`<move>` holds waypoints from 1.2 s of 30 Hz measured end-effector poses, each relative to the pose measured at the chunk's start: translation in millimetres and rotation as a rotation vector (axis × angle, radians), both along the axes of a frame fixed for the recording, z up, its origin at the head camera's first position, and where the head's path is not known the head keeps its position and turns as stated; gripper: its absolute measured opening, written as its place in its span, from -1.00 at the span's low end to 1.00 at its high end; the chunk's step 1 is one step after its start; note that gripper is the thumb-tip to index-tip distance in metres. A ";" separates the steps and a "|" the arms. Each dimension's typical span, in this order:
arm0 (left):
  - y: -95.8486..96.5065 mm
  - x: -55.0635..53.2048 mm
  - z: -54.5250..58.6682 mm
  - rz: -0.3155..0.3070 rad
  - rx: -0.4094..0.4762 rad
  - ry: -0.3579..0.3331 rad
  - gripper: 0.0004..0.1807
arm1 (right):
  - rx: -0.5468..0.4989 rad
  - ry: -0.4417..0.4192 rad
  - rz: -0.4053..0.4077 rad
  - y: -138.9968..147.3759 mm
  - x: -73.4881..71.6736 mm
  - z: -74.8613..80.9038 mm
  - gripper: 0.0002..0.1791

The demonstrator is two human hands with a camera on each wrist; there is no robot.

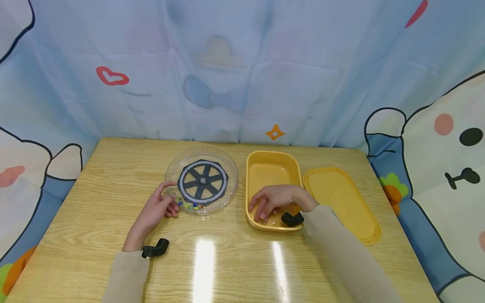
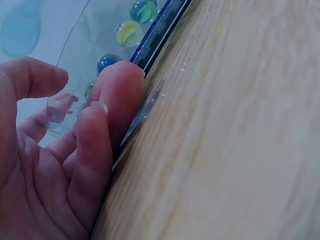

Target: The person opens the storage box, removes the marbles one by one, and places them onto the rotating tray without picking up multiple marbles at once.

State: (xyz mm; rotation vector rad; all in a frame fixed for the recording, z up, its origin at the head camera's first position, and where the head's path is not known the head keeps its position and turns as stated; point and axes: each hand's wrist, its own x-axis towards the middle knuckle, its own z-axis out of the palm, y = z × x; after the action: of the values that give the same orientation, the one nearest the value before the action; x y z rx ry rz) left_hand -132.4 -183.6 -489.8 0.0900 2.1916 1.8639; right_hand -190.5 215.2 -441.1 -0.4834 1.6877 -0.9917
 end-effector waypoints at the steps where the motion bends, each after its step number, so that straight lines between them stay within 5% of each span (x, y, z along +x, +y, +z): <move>1: 0.2 0.1 0.1 0.000 0.001 0.000 -0.53 | -0.009 0.017 -0.009 0.3 -0.9 0.1 -0.62; 8: 0.2 0.6 0.8 0.001 0.002 0.009 -0.53 | -0.018 0.241 -0.090 -2.8 -8.2 -0.3 -0.67; 15: -0.5 1.5 0.8 -0.003 0.001 0.011 -0.53 | 0.089 0.475 -0.128 -16.3 -13.3 -4.9 -0.82; 36: 0.6 0.2 0.0 -0.003 -0.011 0.012 -0.53 | 0.068 0.562 -0.183 -14.8 -11.0 6.5 -0.95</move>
State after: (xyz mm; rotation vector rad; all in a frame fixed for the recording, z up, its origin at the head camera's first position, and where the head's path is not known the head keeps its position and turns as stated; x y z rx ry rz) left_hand -132.2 -183.1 -489.8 0.1025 2.2074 1.8543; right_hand -201.5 200.4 -434.6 -0.6079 2.2934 -0.9799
